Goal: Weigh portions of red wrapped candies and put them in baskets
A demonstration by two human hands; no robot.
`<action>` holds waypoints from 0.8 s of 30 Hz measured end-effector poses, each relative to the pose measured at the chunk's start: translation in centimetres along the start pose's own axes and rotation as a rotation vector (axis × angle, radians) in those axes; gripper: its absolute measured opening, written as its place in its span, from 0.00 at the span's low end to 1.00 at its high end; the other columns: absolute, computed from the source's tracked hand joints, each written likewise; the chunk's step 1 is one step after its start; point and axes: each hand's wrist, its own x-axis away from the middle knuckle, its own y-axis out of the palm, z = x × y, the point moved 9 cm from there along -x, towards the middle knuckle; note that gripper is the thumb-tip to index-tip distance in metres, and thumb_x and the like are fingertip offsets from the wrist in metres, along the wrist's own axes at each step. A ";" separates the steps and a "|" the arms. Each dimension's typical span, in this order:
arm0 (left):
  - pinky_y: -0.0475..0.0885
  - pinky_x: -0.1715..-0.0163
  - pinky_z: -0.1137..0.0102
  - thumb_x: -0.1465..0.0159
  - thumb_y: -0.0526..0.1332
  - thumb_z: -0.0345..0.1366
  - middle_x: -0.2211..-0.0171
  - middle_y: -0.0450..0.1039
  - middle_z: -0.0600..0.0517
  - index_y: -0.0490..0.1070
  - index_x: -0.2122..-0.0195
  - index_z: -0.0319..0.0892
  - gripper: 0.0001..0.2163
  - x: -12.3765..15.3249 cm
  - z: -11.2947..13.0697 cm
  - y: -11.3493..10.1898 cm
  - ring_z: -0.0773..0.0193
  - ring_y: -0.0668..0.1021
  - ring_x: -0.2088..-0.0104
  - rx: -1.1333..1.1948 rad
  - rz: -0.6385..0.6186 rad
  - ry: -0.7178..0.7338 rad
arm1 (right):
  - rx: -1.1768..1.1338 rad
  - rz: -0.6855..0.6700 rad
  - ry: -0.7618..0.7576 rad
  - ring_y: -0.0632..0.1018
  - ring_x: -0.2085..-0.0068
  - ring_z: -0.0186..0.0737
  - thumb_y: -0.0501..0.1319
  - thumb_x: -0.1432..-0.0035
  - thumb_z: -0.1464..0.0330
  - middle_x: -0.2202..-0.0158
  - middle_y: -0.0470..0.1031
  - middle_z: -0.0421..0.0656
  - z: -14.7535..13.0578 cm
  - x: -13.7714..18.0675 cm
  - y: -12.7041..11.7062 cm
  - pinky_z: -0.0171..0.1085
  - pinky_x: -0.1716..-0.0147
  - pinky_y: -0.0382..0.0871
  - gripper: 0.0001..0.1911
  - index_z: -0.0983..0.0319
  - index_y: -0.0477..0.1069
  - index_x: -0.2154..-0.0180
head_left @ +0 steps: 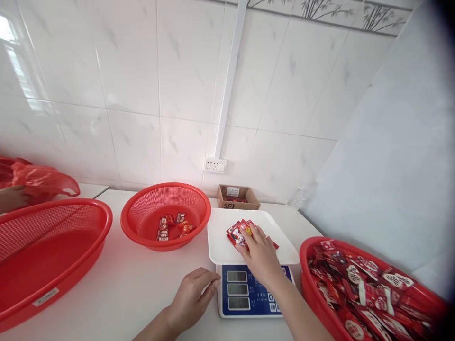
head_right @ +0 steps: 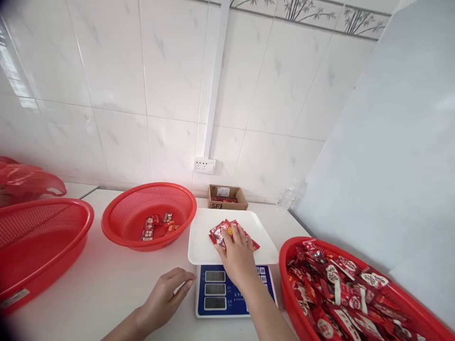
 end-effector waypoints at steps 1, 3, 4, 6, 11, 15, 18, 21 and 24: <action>0.70 0.68 0.73 0.34 0.51 0.32 0.69 0.75 0.50 0.71 0.61 0.44 0.09 0.0 -0.1 -0.1 0.65 0.76 0.68 0.001 0.003 -0.002 | -0.005 -0.032 0.013 0.57 0.39 0.53 0.49 0.40 0.58 0.39 0.57 0.51 -0.2 -0.3 0.4 0.55 0.44 0.52 0.25 0.59 0.63 0.44; 0.70 0.68 0.73 0.34 0.51 0.32 0.69 0.75 0.50 0.71 0.61 0.44 0.09 0.0 -0.2 -0.1 0.65 0.76 0.68 0.002 0.007 -0.006 | -0.027 -0.069 -0.002 0.59 0.39 0.52 0.49 0.40 0.58 0.40 0.59 0.50 -0.7 -0.3 0.9 0.55 0.44 0.50 0.24 0.60 0.64 0.45; 0.70 0.68 0.73 0.34 0.51 0.32 0.69 0.75 0.50 0.71 0.61 0.44 0.09 0.0 -0.2 -0.2 0.65 0.76 0.68 0.003 0.009 -0.007 | -0.042 -0.072 -0.023 0.59 0.40 0.52 0.49 0.40 0.59 0.40 0.60 0.49 -1.0 -0.1 0.9 0.55 0.43 0.49 0.23 0.59 0.64 0.45; 0.70 0.67 0.73 0.34 0.51 0.32 0.69 0.74 0.50 0.71 0.61 0.44 0.09 0.0 -0.2 -0.1 0.65 0.76 0.68 0.002 0.006 -0.006 | -0.075 -0.061 -0.061 0.60 0.40 0.50 0.49 0.40 0.60 0.42 0.63 0.47 -1.3 0.4 0.9 0.55 0.43 0.48 0.22 0.57 0.66 0.47; 0.70 0.68 0.73 0.34 0.51 0.32 0.69 0.74 0.50 0.71 0.60 0.44 0.09 0.0 0.0 0.0 0.65 0.76 0.68 0.002 -0.011 -0.001 | -0.195 -0.050 -0.058 0.60 0.40 0.48 0.48 0.40 0.64 0.42 0.63 0.43 0.3 1.0 1.2 0.55 0.44 0.51 0.19 0.54 0.67 0.49; 0.70 0.68 0.73 0.34 0.50 0.33 0.68 0.74 0.50 0.71 0.59 0.45 0.10 0.0 -0.1 0.3 0.65 0.76 0.68 0.007 -0.040 -0.011 | -0.267 0.000 -0.062 0.61 0.40 0.46 0.48 0.41 0.67 0.41 0.62 0.44 2.4 0.7 1.5 0.53 0.44 0.55 0.21 0.55 0.65 0.47; 0.70 0.67 0.72 0.34 0.50 0.33 0.67 0.74 0.49 0.71 0.59 0.44 0.10 0.1 -0.5 0.4 0.64 0.76 0.67 0.015 -0.045 -0.025 | -0.233 0.075 0.019 0.61 0.40 0.48 0.46 0.41 0.67 0.42 0.63 0.47 4.9 0.6 1.2 0.54 0.46 0.57 0.23 0.58 0.64 0.45; 0.71 0.67 0.72 0.34 0.50 0.34 0.67 0.75 0.49 0.71 0.59 0.44 0.10 0.1 -0.6 0.4 0.64 0.76 0.66 0.016 -0.047 -0.031 | -0.203 0.050 0.136 0.64 0.42 0.51 0.45 0.41 0.66 0.44 0.65 0.51 7.3 0.8 1.3 0.56 0.48 0.59 0.23 0.62 0.65 0.47; 0.71 0.67 0.72 0.34 0.50 0.34 0.67 0.75 0.49 0.71 0.59 0.44 0.10 0.1 -0.5 0.4 0.64 0.76 0.67 0.014 -0.051 -0.034 | -0.292 -0.035 0.179 0.69 0.46 0.46 0.43 0.40 0.65 0.47 0.69 0.50 8.2 1.2 1.7 0.48 0.47 0.62 0.24 0.63 0.64 0.46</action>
